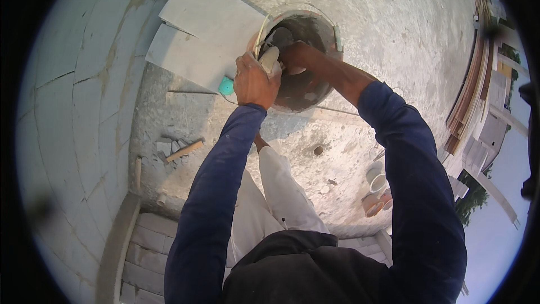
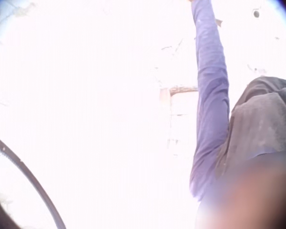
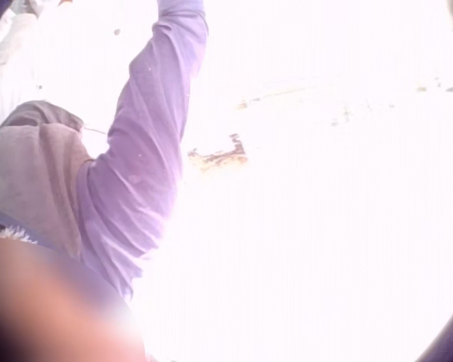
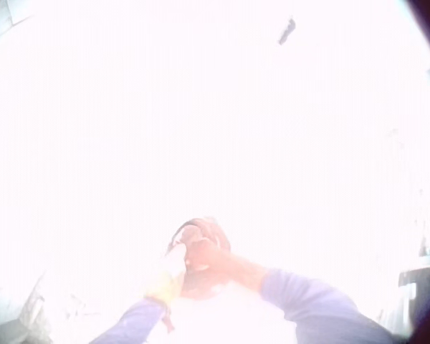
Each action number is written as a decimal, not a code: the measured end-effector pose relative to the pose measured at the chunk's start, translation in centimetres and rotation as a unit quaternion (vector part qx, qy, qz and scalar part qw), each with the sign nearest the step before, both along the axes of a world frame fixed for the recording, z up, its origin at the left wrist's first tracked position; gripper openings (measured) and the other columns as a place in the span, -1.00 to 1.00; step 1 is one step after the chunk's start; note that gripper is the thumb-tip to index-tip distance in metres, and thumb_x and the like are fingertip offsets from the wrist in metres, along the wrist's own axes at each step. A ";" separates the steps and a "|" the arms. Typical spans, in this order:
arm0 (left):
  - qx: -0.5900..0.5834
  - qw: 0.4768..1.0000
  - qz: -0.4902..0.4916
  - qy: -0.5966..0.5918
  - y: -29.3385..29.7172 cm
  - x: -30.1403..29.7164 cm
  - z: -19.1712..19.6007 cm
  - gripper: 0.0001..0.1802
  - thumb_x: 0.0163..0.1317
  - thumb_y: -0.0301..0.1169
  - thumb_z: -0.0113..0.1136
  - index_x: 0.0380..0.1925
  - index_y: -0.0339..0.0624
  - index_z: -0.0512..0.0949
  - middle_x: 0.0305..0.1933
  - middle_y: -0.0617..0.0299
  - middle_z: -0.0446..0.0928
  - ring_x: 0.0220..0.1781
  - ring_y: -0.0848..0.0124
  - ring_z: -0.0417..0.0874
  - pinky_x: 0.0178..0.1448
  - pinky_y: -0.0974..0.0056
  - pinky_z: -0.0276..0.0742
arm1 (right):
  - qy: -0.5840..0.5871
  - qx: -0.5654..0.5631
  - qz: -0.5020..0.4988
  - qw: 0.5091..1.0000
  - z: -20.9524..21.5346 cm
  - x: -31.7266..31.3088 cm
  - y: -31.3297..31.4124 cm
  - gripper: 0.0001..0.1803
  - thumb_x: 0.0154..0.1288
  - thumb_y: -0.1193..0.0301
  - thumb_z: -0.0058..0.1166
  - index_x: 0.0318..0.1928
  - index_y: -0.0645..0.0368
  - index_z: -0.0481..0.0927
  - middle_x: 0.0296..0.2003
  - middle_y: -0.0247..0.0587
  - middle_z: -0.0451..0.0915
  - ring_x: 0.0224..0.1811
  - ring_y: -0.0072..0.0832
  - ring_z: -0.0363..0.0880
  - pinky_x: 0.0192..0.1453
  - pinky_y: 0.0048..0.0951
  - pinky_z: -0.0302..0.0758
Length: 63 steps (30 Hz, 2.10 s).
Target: The person scoops mortar from a bucket with a trowel and applies it to the joints between white blocks on a low wall. They smooth the mortar along the joints and then use a tape measure to measure the wall length.
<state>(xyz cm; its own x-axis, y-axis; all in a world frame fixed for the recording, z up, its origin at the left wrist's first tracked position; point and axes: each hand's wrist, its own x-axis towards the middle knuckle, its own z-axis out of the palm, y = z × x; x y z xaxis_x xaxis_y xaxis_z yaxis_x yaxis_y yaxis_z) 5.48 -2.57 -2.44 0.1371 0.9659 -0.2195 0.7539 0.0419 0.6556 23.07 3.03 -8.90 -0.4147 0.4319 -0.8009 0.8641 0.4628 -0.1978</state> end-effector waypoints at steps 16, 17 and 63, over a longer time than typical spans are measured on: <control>-0.054 0.998 0.024 -0.034 0.0 -1.2 0.5 -0.27 0.11 -0.14 0.44 0.10 -0.44 0.35 0.12 -0.24 0.48 0.04 -0.17 0.66 0.10 -0.05 0.62 | -0.017 0.121 -0.098 0.988 6.6 4.1 -0.5 -0.75 0.10 0.39 0.24 -0.18 0.13 0.77 -0.22 -0.01 0.75 -0.10 -0.10 0.75 -0.01 -0.12 0.67; -0.047 0.998 0.026 -0.029 0.0 -1.1 0.4 -0.27 0.11 -0.15 0.44 0.11 -0.43 0.35 0.11 -0.23 0.48 0.04 -0.17 0.66 0.10 -0.05 0.63 | -0.011 0.133 -0.128 0.983 5.4 4.5 -1.1 -0.75 0.11 0.38 0.25 -0.18 0.13 0.77 -0.23 -0.01 0.75 -0.11 -0.10 0.76 0.00 -0.13 0.67; -0.112 0.957 0.204 -0.173 -9.9 -16.7 -2.1 -0.27 0.25 -0.08 0.41 0.23 -0.42 0.46 0.19 -0.27 0.54 0.19 -0.05 0.62 0.29 0.04 0.50 | 0.594 -0.212 -0.713 0.305 16.9 5.9 -26.0 -0.33 0.16 0.54 0.26 0.33 0.25 0.45 -0.15 -0.35 0.59 -0.12 -0.44 0.56 -0.18 -0.45 0.42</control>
